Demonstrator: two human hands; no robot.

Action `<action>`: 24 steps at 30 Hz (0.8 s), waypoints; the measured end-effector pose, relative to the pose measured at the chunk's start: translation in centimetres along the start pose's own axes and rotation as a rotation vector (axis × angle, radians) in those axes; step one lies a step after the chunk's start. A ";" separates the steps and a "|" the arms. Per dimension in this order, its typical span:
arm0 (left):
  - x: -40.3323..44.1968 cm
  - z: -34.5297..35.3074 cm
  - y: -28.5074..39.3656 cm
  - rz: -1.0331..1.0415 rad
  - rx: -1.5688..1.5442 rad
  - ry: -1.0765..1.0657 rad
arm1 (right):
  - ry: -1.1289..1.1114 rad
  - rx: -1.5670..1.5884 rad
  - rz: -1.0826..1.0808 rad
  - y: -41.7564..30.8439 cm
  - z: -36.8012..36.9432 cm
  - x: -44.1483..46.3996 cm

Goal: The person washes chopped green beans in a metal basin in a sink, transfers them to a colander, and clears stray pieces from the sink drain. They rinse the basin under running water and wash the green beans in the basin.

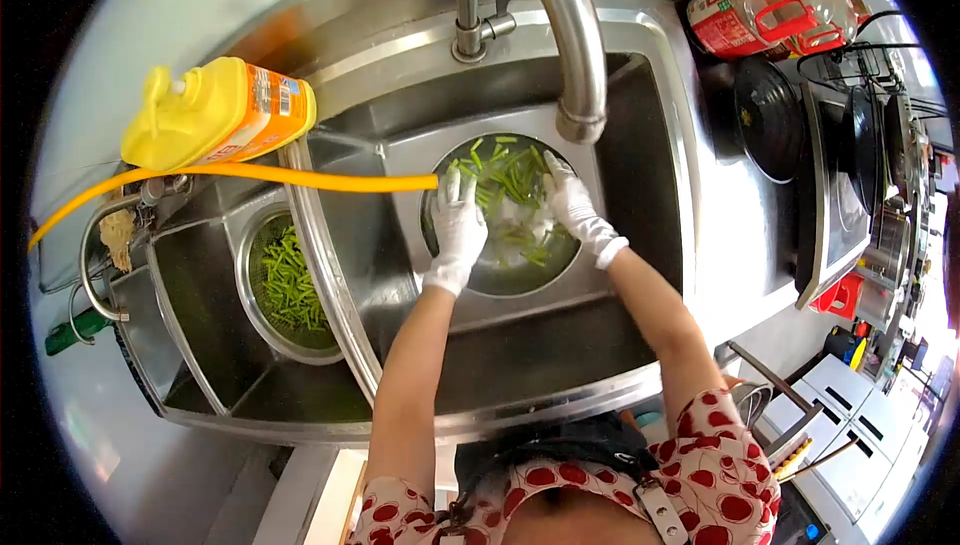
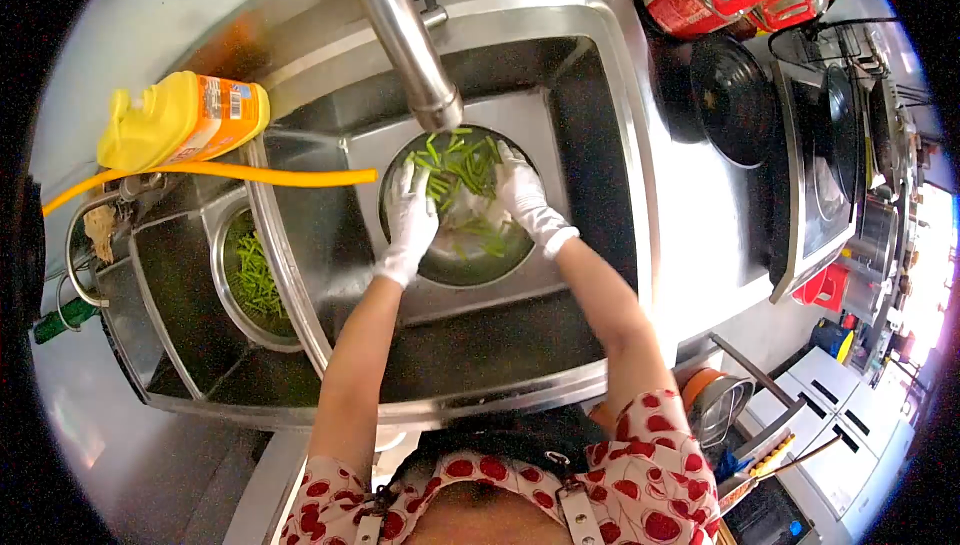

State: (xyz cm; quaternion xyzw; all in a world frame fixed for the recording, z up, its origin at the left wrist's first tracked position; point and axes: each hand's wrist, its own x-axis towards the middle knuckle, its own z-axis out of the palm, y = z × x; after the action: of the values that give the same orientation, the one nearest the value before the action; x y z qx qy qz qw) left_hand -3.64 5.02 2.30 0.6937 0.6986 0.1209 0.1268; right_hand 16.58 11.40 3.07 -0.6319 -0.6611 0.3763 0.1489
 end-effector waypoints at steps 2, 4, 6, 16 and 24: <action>2.8 -0.3 0.7 -0.097 -0.132 -0.214 | -0.010 0.175 0.038 1.3 3.8 2.1; 4.1 1.1 0.7 -0.071 -0.176 -0.347 | -0.044 0.194 0.054 0.3 5.7 2.6; 4.8 2.8 1.4 -0.157 -0.099 -0.552 | -0.128 0.125 0.241 -0.9 6.7 2.9; -0.7 11.2 4.6 -0.945 -1.713 0.043 | 0.110 0.771 0.469 -3.4 7.8 -1.8; -4.0 -2.7 8.4 -0.660 -1.679 0.087 | 0.278 0.895 0.224 -11.1 3.0 -7.6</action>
State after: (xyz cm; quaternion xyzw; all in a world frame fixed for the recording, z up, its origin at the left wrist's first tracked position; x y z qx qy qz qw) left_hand 3.29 1.13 7.74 0.1320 0.5480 0.5748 0.5932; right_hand 7.69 4.18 10.77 -0.6175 -0.3360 0.5493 0.4517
